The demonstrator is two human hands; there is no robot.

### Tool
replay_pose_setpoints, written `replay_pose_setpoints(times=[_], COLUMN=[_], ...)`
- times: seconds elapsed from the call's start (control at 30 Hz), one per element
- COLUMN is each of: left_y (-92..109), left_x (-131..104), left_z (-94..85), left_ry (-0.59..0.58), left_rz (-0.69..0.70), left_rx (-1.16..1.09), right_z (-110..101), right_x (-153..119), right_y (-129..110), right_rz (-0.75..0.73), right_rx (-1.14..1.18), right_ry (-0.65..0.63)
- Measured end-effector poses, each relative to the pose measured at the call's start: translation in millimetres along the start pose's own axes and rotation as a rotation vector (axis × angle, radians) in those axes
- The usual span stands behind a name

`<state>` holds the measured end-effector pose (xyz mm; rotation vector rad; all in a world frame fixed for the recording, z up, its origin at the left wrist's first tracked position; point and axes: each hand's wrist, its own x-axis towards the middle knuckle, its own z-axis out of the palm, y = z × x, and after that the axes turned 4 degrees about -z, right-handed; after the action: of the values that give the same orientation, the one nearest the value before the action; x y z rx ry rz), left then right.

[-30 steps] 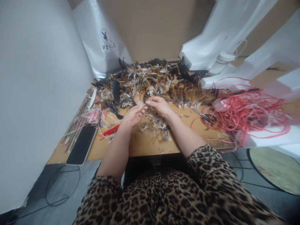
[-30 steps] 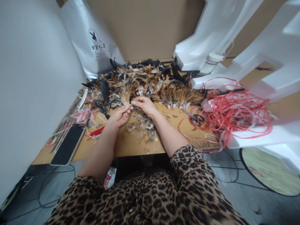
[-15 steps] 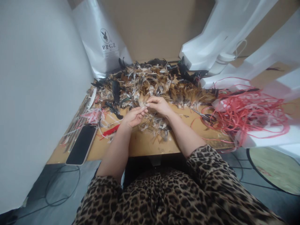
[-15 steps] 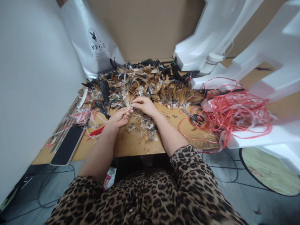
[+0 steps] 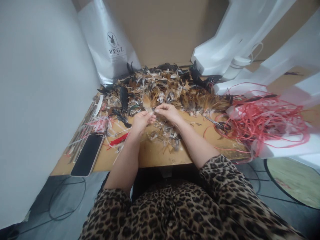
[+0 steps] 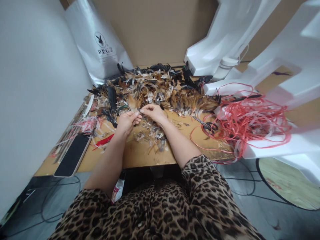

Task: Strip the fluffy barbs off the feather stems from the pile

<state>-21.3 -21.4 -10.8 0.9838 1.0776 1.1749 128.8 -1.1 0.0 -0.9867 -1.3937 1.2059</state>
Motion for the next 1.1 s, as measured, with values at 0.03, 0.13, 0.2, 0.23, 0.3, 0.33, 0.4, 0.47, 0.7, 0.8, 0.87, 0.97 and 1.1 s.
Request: replay_pose_setpoints(times=[0.03,0.13,0.2,0.23,0.3,0.33,0.4,0.47,0.7,0.8,0.87,0.97,1.1], left_y=[-0.8,-1.4,-0.2,0.6,2.5,3.4,4.6,5.2,4.9,4.6,3.6,1.2,-1.1], left_x=[0.6,0.6,-0.8,-1.7,-3.5,-4.2,-5.1,-5.2,-2.9,-2.2,-2.1,-2.1,-1.6], left_z=[0.7,3.2,4.8,5.3,5.5,5.2,3.9,2.1,-3.5,-4.7,-4.4,-2.1,3.2], left_ry=[0.011,0.014,0.015,0.014,-0.003,-0.019,-0.063,-0.109,-0.211,-0.183,-0.14,-0.087,-0.006], left_rz=[0.019,0.035,0.029,0.021,-0.018,-0.047,-0.114,-0.176,-0.314,-0.307,-0.25,-0.149,-0.081], left_rx=[0.034,0.097,0.103,0.09,0.028,-0.017,-0.117,-0.202,-0.336,-0.329,-0.277,-0.141,0.021], right_z=[1.0,4.0,5.4,5.9,6.4,6.5,6.8,7.2,8.3,7.5,7.0,6.4,6.4], right_x=[0.0,0.5,1.0,1.2,1.4,1.4,1.2,0.8,0.2,0.6,0.7,0.0,-0.8], right_y=[0.5,2.1,3.5,4.2,5.6,6.1,6.6,6.4,6.5,8.0,8.0,5.8,3.3], right_rz=[0.013,0.025,0.027,0.032,0.055,0.072,0.098,0.105,0.09,0.098,0.118,0.122,0.087], right_rx=[-0.005,0.018,0.054,0.074,0.111,0.133,0.188,0.243,0.273,0.24,0.211,0.159,0.063], right_ry=[0.003,-0.006,0.017,0.031,0.042,0.033,0.004,-0.022,-0.061,-0.061,-0.046,-0.028,-0.013])
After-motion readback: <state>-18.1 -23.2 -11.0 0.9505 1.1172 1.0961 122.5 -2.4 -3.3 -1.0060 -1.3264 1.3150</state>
